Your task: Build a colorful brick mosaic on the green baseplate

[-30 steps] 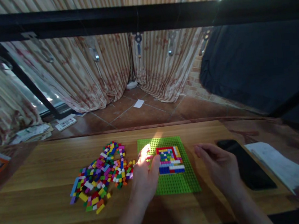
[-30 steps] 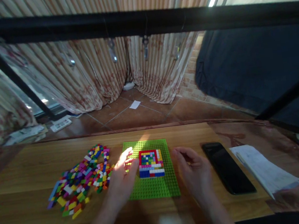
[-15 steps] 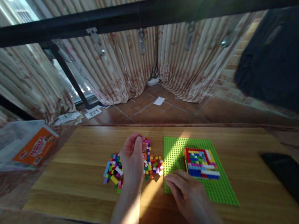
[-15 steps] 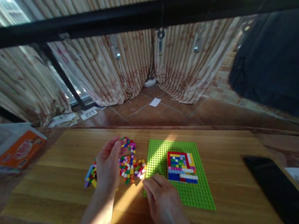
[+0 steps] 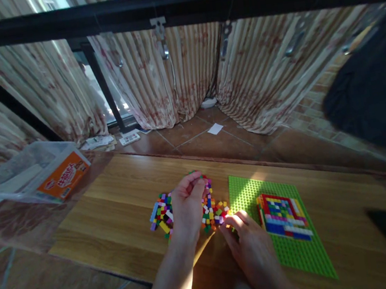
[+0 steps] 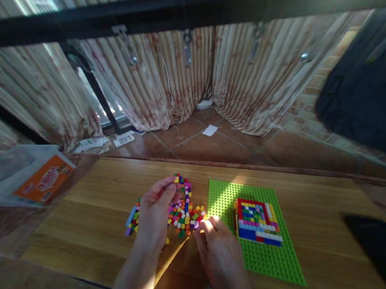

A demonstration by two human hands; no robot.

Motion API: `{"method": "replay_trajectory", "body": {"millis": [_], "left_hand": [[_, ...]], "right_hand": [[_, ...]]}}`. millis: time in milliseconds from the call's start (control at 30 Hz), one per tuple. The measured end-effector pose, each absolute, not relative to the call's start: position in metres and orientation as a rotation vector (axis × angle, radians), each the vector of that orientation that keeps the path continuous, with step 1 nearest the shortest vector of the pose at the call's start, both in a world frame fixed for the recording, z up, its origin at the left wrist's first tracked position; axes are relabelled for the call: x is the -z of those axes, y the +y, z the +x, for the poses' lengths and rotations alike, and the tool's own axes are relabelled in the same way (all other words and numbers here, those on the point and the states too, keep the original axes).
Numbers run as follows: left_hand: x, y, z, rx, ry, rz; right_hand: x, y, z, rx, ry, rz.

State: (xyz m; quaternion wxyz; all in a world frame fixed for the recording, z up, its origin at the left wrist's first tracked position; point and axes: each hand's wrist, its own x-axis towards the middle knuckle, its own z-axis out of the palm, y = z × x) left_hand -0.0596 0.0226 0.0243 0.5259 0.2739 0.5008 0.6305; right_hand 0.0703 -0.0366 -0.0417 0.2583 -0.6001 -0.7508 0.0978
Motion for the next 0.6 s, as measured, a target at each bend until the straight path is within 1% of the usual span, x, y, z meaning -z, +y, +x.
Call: {"method": "replay_trajectory", "body": {"millis": [200,267,467,600], "left_hand": [[-0.021,0.022,-0.054,-1.466,1.196,0.693],[-0.019,0.022,-0.05,-1.431,1.2,0.711],[-0.016,0.021,-0.036,-1.324,1.224,0.806],[-0.01,0.018,-0.024,-1.21,1.233,0.868]], "right_hand": [[0.023,-0.038,0.083,-0.548,-1.828,-1.532],[0.014,-0.038,0.094,-0.599,-1.747,-1.512],[0.001,-0.035,0.152,-0.547,-1.522,-1.467],[0.0,-0.037,0.191,-0.508,-1.411,-1.539]]}}
